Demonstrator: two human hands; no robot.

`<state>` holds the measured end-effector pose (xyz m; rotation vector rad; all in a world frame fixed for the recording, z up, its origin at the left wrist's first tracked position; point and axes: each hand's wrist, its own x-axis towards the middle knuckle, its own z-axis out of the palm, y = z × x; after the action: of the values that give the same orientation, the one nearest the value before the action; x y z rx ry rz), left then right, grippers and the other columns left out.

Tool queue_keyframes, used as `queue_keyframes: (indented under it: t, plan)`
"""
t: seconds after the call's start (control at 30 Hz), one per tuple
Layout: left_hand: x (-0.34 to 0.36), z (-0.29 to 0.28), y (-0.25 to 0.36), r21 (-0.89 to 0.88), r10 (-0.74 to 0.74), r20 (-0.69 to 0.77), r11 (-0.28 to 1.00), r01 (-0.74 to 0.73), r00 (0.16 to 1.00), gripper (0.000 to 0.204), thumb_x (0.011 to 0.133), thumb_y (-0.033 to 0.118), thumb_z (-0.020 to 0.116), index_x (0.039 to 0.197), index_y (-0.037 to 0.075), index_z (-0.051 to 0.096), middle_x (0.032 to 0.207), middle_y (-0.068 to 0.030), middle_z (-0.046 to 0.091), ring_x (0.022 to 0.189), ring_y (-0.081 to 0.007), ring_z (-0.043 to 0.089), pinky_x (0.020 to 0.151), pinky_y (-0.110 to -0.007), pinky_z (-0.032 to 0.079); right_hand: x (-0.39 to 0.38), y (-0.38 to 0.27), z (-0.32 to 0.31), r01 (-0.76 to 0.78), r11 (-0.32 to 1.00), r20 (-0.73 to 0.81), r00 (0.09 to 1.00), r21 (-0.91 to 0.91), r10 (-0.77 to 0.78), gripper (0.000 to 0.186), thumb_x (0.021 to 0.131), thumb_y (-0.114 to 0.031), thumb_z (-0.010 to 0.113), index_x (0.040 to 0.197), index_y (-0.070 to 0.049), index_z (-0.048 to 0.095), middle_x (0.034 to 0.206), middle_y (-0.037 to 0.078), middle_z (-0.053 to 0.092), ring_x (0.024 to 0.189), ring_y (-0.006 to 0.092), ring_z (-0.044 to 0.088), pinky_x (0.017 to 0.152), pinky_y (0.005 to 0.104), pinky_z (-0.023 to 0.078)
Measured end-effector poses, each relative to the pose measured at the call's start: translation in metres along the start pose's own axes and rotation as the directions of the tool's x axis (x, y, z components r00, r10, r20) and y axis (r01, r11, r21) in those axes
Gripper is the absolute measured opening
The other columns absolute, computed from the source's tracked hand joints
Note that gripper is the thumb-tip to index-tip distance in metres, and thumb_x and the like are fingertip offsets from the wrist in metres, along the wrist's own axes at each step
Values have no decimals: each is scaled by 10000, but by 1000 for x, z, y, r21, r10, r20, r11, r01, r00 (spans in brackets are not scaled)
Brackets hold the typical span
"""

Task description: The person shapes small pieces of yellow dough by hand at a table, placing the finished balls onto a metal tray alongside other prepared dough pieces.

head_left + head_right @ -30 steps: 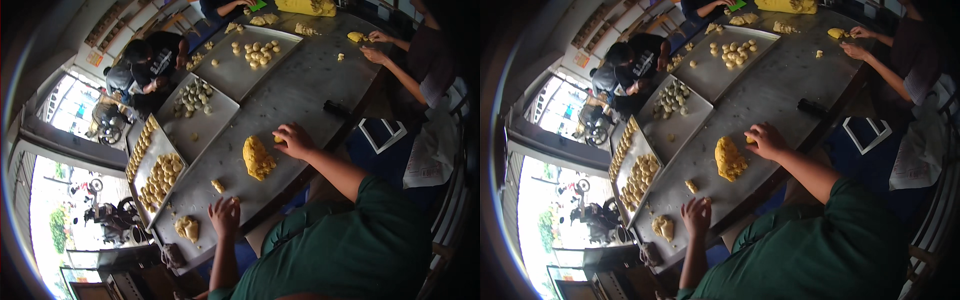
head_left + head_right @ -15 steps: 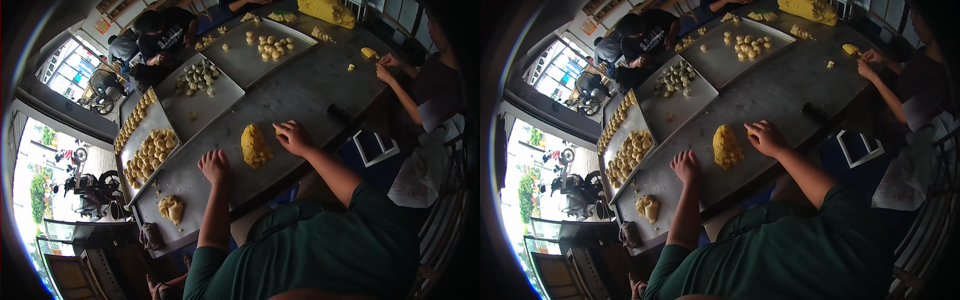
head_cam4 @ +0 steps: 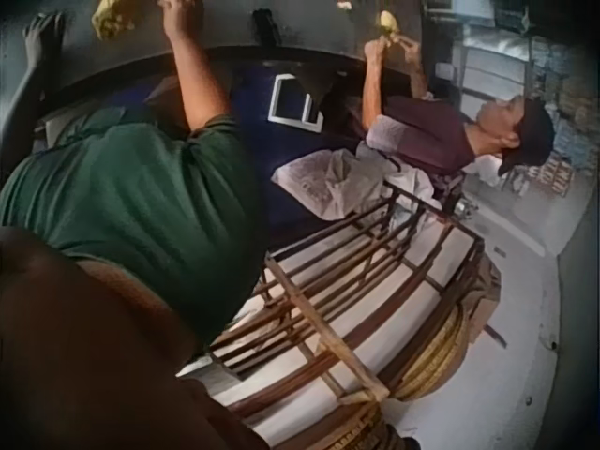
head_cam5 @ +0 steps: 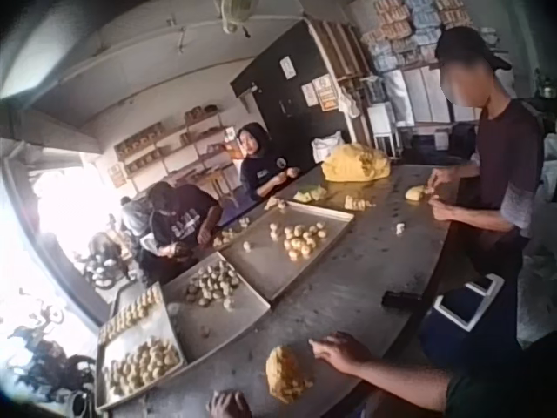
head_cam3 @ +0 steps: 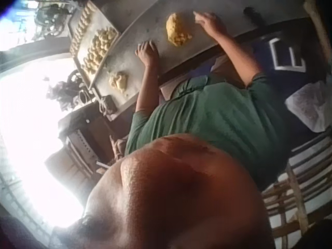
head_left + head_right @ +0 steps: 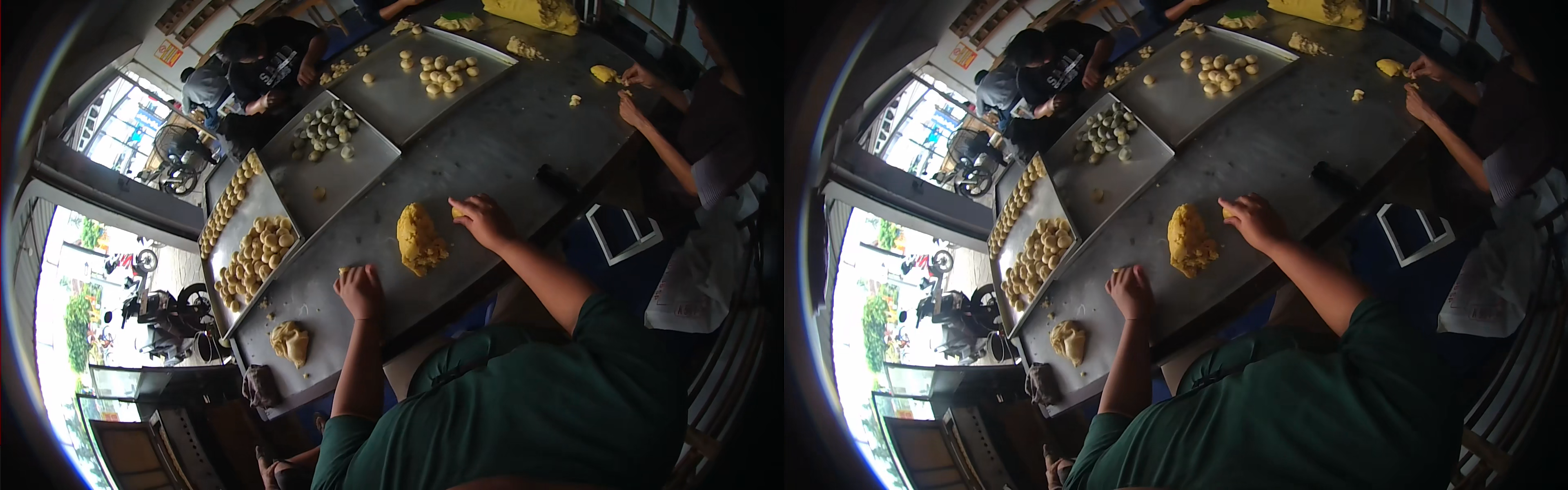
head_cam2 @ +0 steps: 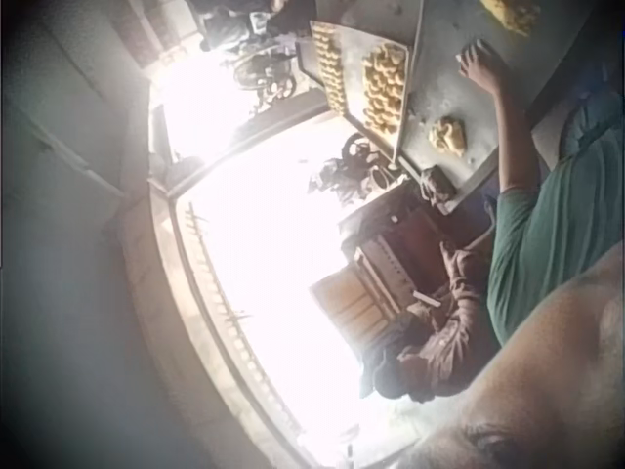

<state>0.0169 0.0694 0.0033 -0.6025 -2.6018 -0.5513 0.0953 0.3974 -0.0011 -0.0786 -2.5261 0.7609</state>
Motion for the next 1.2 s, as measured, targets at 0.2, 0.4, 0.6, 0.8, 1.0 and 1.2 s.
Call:
queue_keyframes:
  t: [0.2, 0.4, 0.6, 0.8, 1.0, 1.2]
  plan:
    - [-65, -82, -25, 256, -107, 355, 967, 14, 929, 349, 977, 386, 635, 1318, 375, 707, 1073, -40, 634, 1092, -264, 578, 983, -427, 399, 8, -21, 6, 240, 970, -1, 971, 35, -240, 442, 888, -53, 718, 1324, -90, 653, 1293, 106, 689, 1126, 325, 642, 1000, 440, 502]
    - [-49, -60, -22, 4, -156, 296, 987, 162, 942, 179, 987, 275, 617, 1134, 189, 672, 1133, -60, 634, 1208, -319, 568, 1009, -467, 429, 1, 11, 11, 215, 969, 36, 977, -122, -212, 389, 987, -206, 699, 1368, -133, 666, 1284, 112, 671, 1096, 327, 633, 946, 445, 514]
    - [-69, -73, -1, -164, -113, 264, 973, 161, 958, 173, 1033, 184, 532, 1175, 97, 578, 1114, -99, 684, 1152, -342, 632, 1068, -500, 408, -4, 14, 9, 85, 996, 109, 991, -20, -83, 427, 976, -128, 707, 1396, -172, 652, 1263, 112, 666, 1125, 319, 655, 945, 427, 529]
    - [-74, -59, 20, -709, -472, 459, 316, 630, 753, 426, 1119, 405, 438, 1369, 76, 541, 1133, -131, 724, 1110, -273, 688, 1077, -429, 451, -23, -4, 8, -18, 981, 74, 997, 191, 4, 420, 948, -71, 734, 1357, -91, 644, 1224, 123, 703, 1105, 323, 692, 957, 401, 553]
    - [-40, -75, 91, -585, 105, 686, -509, 632, 720, 790, 1081, 629, 346, 1636, 71, 268, 1616, -134, 411, 1464, -299, 429, 1203, -481, 347, -24, -122, -13, 471, 837, -84, 880, 278, -468, 358, 878, -46, 804, 1218, -47, 694, 1127, 147, 746, 1048, 289, 735, 921, 363, 585]
    - [-13, -112, 93, -644, -19, 680, 465, 608, 733, 512, 1014, 462, 584, 1366, 92, 566, 1319, -191, 624, 1200, -352, 621, 988, -465, 492, -35, -138, -24, 106, 795, -62, 994, 598, -86, 268, 849, -109, 836, 1103, -75, 757, 1091, 85, 748, 965, 315, 715, 916, 445, 566]
